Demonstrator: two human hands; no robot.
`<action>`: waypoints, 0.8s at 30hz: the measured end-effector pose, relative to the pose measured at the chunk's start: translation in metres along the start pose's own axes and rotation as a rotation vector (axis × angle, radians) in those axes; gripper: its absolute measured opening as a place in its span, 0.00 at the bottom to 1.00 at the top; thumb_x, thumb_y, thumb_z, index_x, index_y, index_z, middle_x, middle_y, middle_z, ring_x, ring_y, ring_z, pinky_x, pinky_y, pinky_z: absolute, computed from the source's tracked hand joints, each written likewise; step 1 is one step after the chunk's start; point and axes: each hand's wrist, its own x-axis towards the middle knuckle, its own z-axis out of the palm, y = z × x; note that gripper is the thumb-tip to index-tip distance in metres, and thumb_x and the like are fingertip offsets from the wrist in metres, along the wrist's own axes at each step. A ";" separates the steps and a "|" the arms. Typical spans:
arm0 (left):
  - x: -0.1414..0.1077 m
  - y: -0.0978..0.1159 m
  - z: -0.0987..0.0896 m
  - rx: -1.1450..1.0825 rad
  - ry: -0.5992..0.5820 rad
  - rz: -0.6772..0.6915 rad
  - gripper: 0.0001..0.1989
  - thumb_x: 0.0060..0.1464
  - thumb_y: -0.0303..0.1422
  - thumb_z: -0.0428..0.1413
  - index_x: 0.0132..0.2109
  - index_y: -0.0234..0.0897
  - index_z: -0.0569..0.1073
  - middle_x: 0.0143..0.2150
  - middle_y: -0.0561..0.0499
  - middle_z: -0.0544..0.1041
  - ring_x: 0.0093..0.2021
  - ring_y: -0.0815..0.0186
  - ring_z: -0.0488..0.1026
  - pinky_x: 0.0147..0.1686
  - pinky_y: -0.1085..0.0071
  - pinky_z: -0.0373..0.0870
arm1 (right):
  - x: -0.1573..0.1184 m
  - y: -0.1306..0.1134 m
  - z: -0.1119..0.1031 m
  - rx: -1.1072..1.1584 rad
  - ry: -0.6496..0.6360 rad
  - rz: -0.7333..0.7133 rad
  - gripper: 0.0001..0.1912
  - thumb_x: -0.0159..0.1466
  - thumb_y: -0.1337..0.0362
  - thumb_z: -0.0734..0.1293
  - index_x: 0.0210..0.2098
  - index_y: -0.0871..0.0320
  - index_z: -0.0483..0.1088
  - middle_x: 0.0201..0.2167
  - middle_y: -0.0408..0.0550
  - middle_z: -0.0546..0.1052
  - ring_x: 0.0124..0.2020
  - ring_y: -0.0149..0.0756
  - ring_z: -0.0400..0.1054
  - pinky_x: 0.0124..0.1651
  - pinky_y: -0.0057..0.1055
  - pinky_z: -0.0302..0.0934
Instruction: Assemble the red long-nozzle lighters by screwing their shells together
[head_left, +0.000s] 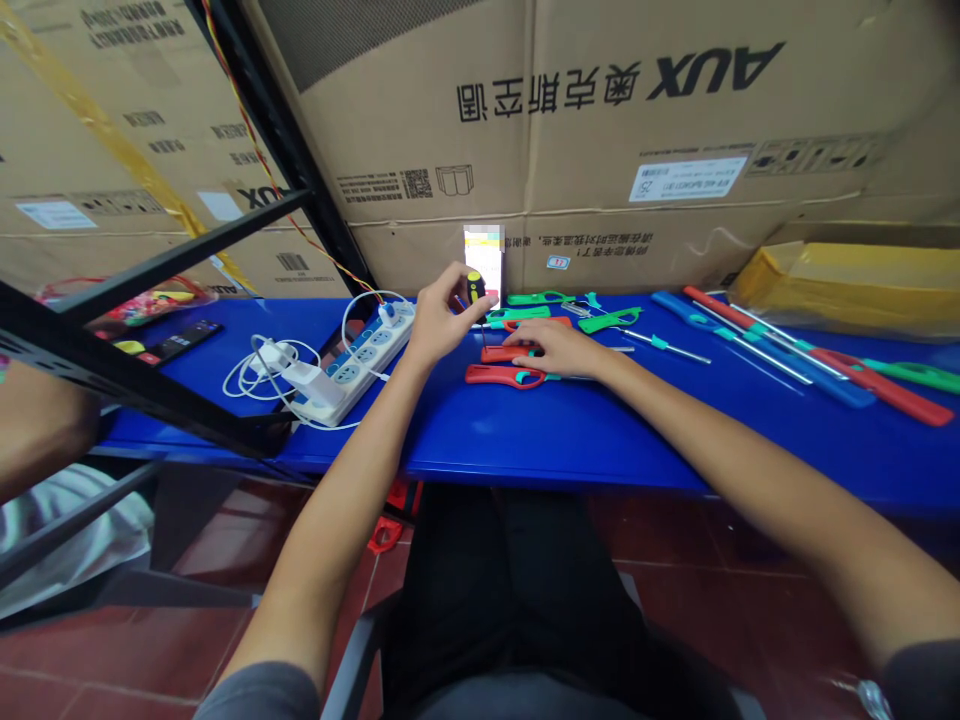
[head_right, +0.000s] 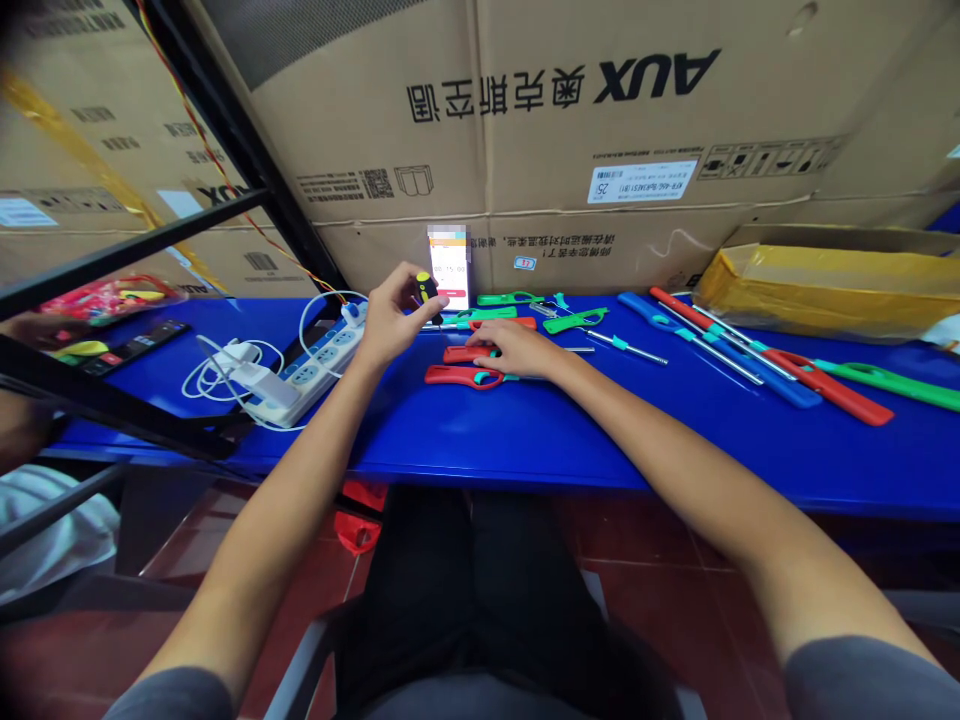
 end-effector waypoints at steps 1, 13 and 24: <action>0.000 0.000 0.000 -0.003 0.001 0.003 0.24 0.63 0.58 0.68 0.45 0.43 0.76 0.35 0.52 0.78 0.32 0.65 0.74 0.31 0.68 0.70 | 0.000 0.000 0.000 0.000 0.005 -0.003 0.18 0.73 0.56 0.70 0.59 0.52 0.83 0.56 0.57 0.85 0.58 0.54 0.77 0.61 0.51 0.70; 0.001 0.015 -0.008 0.020 -0.010 0.008 0.29 0.70 0.64 0.57 0.41 0.41 0.77 0.34 0.50 0.76 0.34 0.63 0.71 0.35 0.66 0.67 | 0.000 0.001 0.001 0.009 0.016 -0.011 0.18 0.73 0.56 0.71 0.59 0.53 0.83 0.55 0.57 0.85 0.56 0.53 0.77 0.59 0.50 0.70; 0.003 0.012 -0.004 0.009 -0.019 0.017 0.29 0.69 0.63 0.58 0.39 0.41 0.77 0.31 0.52 0.73 0.32 0.64 0.68 0.34 0.67 0.64 | -0.001 0.003 0.002 0.000 0.004 0.000 0.21 0.74 0.53 0.69 0.62 0.54 0.81 0.59 0.59 0.84 0.60 0.55 0.76 0.63 0.52 0.70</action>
